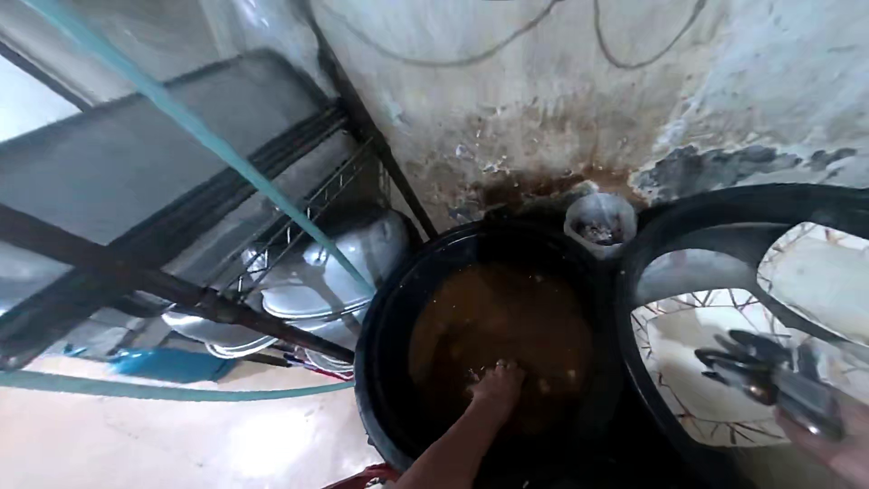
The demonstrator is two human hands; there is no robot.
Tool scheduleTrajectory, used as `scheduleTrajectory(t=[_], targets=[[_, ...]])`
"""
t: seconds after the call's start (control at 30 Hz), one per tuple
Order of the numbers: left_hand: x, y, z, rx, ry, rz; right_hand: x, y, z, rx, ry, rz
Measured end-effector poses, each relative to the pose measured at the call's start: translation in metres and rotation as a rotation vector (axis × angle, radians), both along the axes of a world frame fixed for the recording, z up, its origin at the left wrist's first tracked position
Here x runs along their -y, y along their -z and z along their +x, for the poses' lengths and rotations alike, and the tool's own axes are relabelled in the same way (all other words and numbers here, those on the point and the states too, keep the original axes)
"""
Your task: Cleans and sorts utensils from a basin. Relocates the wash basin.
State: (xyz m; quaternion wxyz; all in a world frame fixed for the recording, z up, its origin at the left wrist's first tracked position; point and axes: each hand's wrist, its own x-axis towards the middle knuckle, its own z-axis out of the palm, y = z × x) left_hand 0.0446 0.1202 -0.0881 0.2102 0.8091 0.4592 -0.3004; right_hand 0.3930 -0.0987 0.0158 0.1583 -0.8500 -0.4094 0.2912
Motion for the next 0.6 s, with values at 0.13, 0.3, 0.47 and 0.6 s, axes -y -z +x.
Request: scheduleTrajectory(t=[0.13,0.3,0.47,0.6], targets=[[0.005,0.001,-0.009,-0.048,0.055,-0.036,0.003,0.023,-0.003,0.136,-0.146,-0.215],[-0.002,-0.001,-0.010,-0.036,-0.014,-0.065,-0.012,0.046,0.006,0.130,-0.061,-0.234],[-0.029,-0.017,-0.018,0.402,-0.541,-0.284,-0.018,0.053,0.018,-0.059,-0.082,-0.401],[-0.025,-0.035,-0.028,0.920,-1.043,-0.651,-0.016,0.060,0.017,-0.101,-0.116,-0.426]])
